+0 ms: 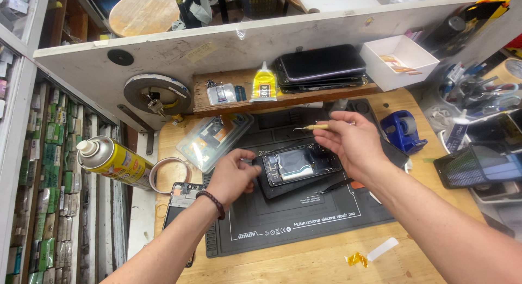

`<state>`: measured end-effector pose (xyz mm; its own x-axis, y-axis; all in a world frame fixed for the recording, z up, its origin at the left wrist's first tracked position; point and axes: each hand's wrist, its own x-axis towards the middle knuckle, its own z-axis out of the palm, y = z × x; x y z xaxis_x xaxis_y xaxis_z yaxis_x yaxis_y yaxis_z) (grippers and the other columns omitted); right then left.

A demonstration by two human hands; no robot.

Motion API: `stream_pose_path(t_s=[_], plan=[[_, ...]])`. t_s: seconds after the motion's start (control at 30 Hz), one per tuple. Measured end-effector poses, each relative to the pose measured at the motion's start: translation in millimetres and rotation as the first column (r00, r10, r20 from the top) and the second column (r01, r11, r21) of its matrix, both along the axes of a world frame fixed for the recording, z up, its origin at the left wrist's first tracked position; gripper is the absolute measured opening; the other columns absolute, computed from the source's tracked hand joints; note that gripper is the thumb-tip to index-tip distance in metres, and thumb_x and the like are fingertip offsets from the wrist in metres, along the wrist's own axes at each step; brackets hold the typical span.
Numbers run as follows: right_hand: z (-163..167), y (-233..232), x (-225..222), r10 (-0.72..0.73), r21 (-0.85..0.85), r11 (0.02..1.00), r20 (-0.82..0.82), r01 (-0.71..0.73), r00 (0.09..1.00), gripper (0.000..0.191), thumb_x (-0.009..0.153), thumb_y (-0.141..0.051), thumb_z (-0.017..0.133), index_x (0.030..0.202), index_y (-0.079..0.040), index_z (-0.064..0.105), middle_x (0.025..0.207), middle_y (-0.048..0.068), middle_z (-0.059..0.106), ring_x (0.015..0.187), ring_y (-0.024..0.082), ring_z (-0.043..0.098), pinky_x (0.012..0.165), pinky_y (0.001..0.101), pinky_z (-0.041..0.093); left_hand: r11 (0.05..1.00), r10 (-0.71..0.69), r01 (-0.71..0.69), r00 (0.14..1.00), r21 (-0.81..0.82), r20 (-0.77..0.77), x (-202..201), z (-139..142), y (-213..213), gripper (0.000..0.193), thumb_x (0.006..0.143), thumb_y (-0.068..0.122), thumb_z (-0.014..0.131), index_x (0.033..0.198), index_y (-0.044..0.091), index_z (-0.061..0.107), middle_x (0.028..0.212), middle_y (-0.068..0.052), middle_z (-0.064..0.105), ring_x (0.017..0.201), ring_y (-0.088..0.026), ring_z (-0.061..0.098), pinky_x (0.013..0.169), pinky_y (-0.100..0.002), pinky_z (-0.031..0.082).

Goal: The person uses a precision screwdriver to remove multiple screws from the back of a disassembled smartphone. They then use a plastic pry tool to lift and remove the back cover, exposing the internal components.

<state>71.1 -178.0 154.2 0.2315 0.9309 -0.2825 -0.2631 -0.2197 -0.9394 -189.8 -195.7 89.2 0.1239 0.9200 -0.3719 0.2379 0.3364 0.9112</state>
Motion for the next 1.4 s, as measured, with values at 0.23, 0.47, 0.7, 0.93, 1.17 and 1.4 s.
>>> stream_pose_path(t_s=[0.23,0.47,0.7,0.93,1.17,1.4], plan=[[9.2,-30.6,-23.0,0.045,-0.010,0.999,-0.040,-0.045,0.998,0.031,0.094,-0.001,0.058,0.123,0.003,0.051,0.109,0.019,0.069,0.094,0.027,0.073,0.085,0.0388,0.063,0.920,0.226,-0.001,0.820,-0.393,0.526,-0.5,-4.1,-9.5,0.018,0.094,0.011,0.064,0.110,0.002,0.067,0.084,-0.004,0.066,0.071,-0.015,0.064,0.069,-0.034,0.059],[11.8,-47.2,-27.7,0.082,-0.023,0.996,-0.036,-0.083,0.996,0.030,0.094,-0.002,0.058,0.123,0.003,0.051,0.109,0.021,0.069,0.094,0.026,0.072,0.087,0.0384,0.062,0.905,0.342,-0.135,0.796,-0.404,0.500,6.0,-0.2,-28.8,0.020,0.096,0.012,0.062,0.112,0.001,0.065,0.085,-0.005,0.065,0.072,-0.016,0.063,0.068,-0.034,0.058],[7.8,-55.8,-32.2,0.089,-0.075,0.993,-0.053,-0.092,0.995,0.030,0.094,-0.002,0.057,0.124,0.003,0.051,0.107,0.020,0.070,0.093,0.026,0.073,0.087,0.0377,0.062,0.901,0.317,-0.106,0.823,-0.421,0.472,2.0,5.5,-37.5,0.019,0.095,0.013,0.063,0.110,0.002,0.068,0.087,-0.005,0.066,0.072,-0.015,0.063,0.068,-0.032,0.059],[4.5,-64.7,-48.7,0.158,-0.097,0.982,-0.021,-0.160,0.987,0.032,0.094,-0.006,0.060,0.125,0.003,0.053,0.108,0.020,0.071,0.091,0.023,0.073,0.083,0.0353,0.062,0.900,0.270,-0.001,0.786,-0.435,0.556,13.5,4.5,-36.0,0.017,0.096,0.022,0.069,0.101,0.006,0.066,0.085,-0.004,0.069,0.074,-0.015,0.065,0.066,-0.031,0.058],[2.5,-63.7,-51.8,0.140,-0.118,0.983,-0.010,-0.140,0.990,0.032,0.094,-0.007,0.060,0.124,0.001,0.053,0.108,0.019,0.072,0.092,0.024,0.073,0.084,0.0360,0.061,0.874,0.338,0.008,0.709,-0.486,0.619,10.2,-8.8,-31.6,0.017,0.096,0.021,0.066,0.104,0.006,0.068,0.087,-0.004,0.070,0.076,-0.015,0.065,0.070,-0.032,0.057],[-2.1,-52.5,-38.4,0.139,-0.085,0.983,-0.250,-0.164,0.958,0.031,0.093,-0.005,0.056,0.123,0.002,0.053,0.105,0.017,0.069,0.095,0.026,0.072,0.086,0.0388,0.062,0.879,0.330,0.185,0.430,-0.440,0.840,-1.3,-7.9,-37.7,0.025,0.102,0.031,0.057,0.103,0.007,0.065,0.087,-0.003,0.067,0.078,-0.016,0.063,0.070,-0.032,0.054]])
